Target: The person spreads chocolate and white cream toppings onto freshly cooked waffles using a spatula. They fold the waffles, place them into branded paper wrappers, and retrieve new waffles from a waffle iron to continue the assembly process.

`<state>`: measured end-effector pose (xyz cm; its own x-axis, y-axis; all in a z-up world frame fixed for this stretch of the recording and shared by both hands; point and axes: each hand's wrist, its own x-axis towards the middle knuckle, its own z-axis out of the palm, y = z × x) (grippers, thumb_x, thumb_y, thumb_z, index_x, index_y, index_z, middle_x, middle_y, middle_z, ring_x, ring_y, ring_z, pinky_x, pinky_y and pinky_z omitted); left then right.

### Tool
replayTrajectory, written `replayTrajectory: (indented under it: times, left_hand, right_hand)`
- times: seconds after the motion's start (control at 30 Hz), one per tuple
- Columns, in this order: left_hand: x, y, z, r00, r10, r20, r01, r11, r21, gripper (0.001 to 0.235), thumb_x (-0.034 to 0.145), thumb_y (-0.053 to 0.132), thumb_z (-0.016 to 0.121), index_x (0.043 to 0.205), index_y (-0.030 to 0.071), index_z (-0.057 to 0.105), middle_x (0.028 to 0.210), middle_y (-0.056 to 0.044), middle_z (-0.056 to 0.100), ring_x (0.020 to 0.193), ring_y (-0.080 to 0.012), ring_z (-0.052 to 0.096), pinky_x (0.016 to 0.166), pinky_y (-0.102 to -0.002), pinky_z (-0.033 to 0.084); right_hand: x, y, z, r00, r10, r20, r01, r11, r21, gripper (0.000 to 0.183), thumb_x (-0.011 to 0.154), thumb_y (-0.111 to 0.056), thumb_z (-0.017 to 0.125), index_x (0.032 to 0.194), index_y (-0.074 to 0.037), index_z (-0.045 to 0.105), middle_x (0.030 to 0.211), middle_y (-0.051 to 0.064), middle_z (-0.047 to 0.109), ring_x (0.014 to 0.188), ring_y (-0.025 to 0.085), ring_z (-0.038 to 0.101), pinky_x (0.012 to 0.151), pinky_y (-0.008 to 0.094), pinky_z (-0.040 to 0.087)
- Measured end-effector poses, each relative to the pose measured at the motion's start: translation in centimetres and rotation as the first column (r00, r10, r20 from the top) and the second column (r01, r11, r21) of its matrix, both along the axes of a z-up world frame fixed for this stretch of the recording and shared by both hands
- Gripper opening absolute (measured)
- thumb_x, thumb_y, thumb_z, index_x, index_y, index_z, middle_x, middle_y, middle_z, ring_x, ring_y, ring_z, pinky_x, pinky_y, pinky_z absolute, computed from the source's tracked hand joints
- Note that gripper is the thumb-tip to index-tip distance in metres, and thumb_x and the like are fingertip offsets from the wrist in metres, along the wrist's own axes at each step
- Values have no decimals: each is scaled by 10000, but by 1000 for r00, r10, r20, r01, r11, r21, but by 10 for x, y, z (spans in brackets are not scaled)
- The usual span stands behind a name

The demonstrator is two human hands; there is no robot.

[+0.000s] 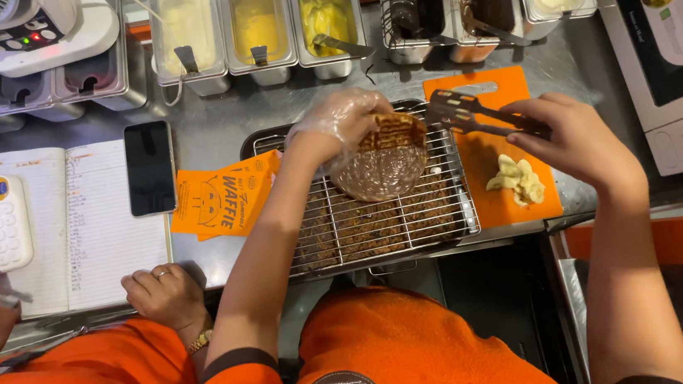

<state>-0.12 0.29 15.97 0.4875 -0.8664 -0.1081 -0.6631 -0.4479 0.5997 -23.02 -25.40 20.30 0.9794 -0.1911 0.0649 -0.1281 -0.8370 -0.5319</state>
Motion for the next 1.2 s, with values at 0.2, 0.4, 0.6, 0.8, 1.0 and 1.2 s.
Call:
replayTrajectory:
  times: [0.2, 0.4, 0.6, 0.8, 1.0, 1.2]
  left_hand:
    - [2, -15, -15, 976, -194, 102, 212, 951, -224, 208, 844, 224, 755, 1041, 238, 821, 1113, -16, 717, 1124, -274, 572, 1049, -425, 461]
    - [18, 16, -14, 911, 199, -360, -176, 980, 95, 530, 989, 684, 340, 1337, 351, 562, 1398, 27, 583, 1346, -259, 499, 1158, -511, 371]
    - [16, 59, -48, 451, -8, -893, -299, 941, -160, 904, 963, 730, 139, 1306, 109, 698, 1254, -138, 739, 1233, -292, 623, 1161, -514, 347]
    - [-76, 27, -117, -159, -452, -878, -883, 463, -78, 355, 1107, 256, 438, 1330, 89, 658, 1337, -86, 654, 1262, -241, 618, 1023, -406, 571]
    - [-120, 38, -142, -226, -627, -746, -935, 355, -15, 407, 1112, 315, 371, 1323, 46, 592, 1339, -157, 617, 1209, -290, 622, 969, -430, 587]
    - [-108, 68, -119, -136, -515, -846, -928, 366, -73, 387, 1096, 305, 427, 1339, 49, 586, 1334, -151, 621, 1202, -285, 631, 958, -427, 594]
  right_hand:
    - [9, 32, -7, 995, 93, 32, -90, 992, -92, 319, 851, -178, 795, 1141, -63, 730, 974, 128, 679, 837, 279, 702, 708, 389, 534]
    - [0, 42, -22, 995, 6, 103, 5, 994, -105, 218, 889, -144, 787, 1099, -97, 759, 904, 104, 684, 790, 269, 657, 686, 364, 501]
    - [-38, 15, -56, 992, -90, 87, 41, 888, 457, 230, 922, -158, 768, 1109, -26, 742, 928, 45, 686, 820, 106, 609, 701, 267, 473]
    - [-68, 64, -117, 928, -268, -257, 340, 333, 880, 221, 1015, -143, 699, 1160, 23, 704, 884, 84, 689, 649, 156, 525, 517, 308, 372]
    - [-81, 141, -131, 929, -300, -215, 307, 304, 902, 266, 951, -175, 679, 1149, 2, 677, 901, 41, 707, 780, 105, 663, 690, 265, 545]
    - [-116, 116, -120, 884, -410, -225, 398, 406, 823, 396, 912, -134, 714, 1289, -22, 666, 899, 38, 721, 725, 96, 607, 618, 244, 472]
